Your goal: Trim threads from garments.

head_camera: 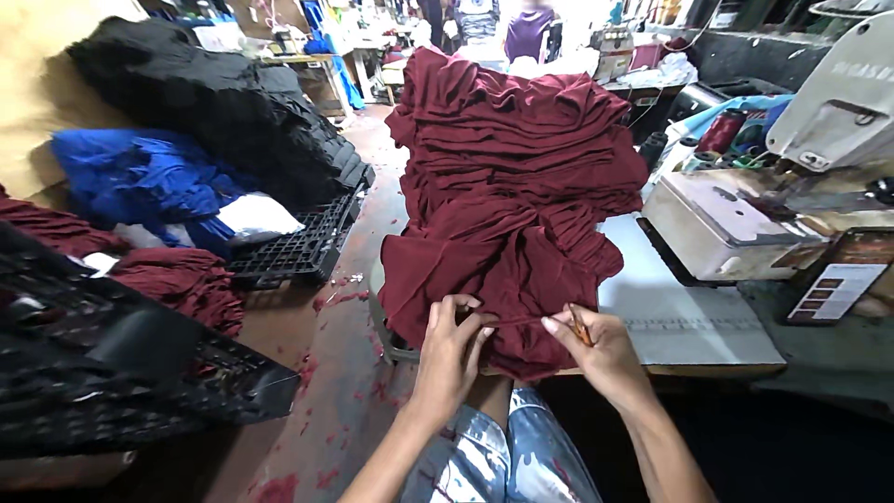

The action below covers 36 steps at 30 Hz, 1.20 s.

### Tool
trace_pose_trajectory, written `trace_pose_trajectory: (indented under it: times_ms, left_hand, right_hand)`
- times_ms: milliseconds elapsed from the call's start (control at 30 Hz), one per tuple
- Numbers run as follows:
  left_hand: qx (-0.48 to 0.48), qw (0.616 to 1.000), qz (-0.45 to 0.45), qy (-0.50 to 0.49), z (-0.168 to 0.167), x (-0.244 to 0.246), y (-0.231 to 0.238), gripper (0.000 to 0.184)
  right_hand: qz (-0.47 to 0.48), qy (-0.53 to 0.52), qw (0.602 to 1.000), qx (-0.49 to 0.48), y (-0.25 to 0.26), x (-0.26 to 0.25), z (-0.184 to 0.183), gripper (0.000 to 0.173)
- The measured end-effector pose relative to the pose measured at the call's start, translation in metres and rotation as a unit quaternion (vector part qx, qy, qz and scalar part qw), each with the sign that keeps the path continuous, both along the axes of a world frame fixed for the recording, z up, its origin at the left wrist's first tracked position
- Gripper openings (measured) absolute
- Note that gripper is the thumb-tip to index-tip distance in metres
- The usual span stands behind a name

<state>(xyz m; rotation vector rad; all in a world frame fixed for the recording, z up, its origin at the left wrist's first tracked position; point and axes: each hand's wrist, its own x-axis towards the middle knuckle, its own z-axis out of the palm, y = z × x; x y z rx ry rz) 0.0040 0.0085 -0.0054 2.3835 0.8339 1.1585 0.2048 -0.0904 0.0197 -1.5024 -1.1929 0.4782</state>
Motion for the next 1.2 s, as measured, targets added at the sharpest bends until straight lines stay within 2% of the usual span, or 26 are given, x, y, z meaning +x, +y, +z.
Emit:
trace_pose_trajectory:
  times_ms: [67, 167, 233, 333, 400, 467, 567, 667, 733, 800, 867, 967, 1067, 1200]
  left_hand:
    - [-0.044, 0.999, -0.029, -0.002, 0.013, -0.004, 0.006, 0.027]
    - [-0.010, 0.999, 0.042, 0.030, 0.023, -0.002, 0.014, 0.024]
    - [0.021, 0.995, 0.096, 0.031, 0.021, 0.006, 0.016, 0.015]
    - [0.010, 0.994, 0.109, 0.005, 0.022, 0.017, 0.010, 0.016]
    - [-0.041, 0.996, 0.077, -0.007, 0.027, 0.021, 0.003, 0.016]
    - [-0.128, 0.991, 0.037, -0.004, 0.035, 0.021, -0.002, 0.016]
    - [-0.173, 0.984, 0.043, -0.006, 0.040, 0.029, -0.008, 0.024]
    - [-0.165, 0.980, 0.109, -0.012, 0.037, 0.045, -0.012, 0.029]
    - [-0.148, 0.977, 0.150, -0.020, 0.032, 0.056, -0.013, 0.024]
    - [-0.159, 0.974, 0.152, -0.051, 0.028, 0.059, -0.012, 0.014]
    - [-0.218, 0.963, 0.117, -0.107, 0.029, 0.053, -0.007, 0.011]
    - [-0.292, 0.938, 0.079, -0.170, 0.032, 0.043, 0.000, 0.010]
    - [-0.328, 0.921, 0.062, -0.200, 0.033, 0.040, 0.001, 0.010]
    - [-0.346, 0.912, 0.053, -0.215, 0.034, 0.039, 0.002, 0.010]
  right_hand:
    - [0.011, 0.011, 1.000, 0.017, 0.009, 0.009, 0.008, 0.031]
    - [-0.024, -0.017, 0.999, -0.032, 0.026, 0.012, 0.003, 0.037]
    - [-0.040, -0.038, 0.997, -0.056, 0.034, 0.007, -0.007, 0.030]
    - [-0.063, -0.051, 0.995, -0.061, 0.031, 0.001, -0.007, 0.013]
    - [-0.087, -0.048, 0.993, -0.070, 0.020, -0.003, 0.004, 0.016]
    - [-0.090, -0.038, 0.995, -0.038, 0.011, -0.005, 0.015, 0.021]
    - [-0.060, 0.033, 0.998, 0.017, 0.005, -0.010, 0.018, 0.023]
    - [-0.023, 0.132, 0.991, 0.008, 0.009, -0.015, 0.013, 0.018]
    - [-0.024, 0.164, 0.986, -0.005, 0.013, -0.016, 0.007, 0.015]
    - [-0.030, 0.174, 0.984, -0.013, 0.016, -0.015, 0.002, 0.015]
    - [-0.030, 0.148, 0.988, -0.018, 0.015, -0.011, -0.001, 0.015]
    - [0.002, 0.039, 0.999, -0.027, 0.013, -0.004, -0.004, 0.014]
    - [0.034, -0.059, 0.995, -0.078, 0.013, -0.006, 0.005, 0.011]
    - [0.002, -0.149, 0.982, -0.117, 0.018, -0.023, 0.019, 0.008]
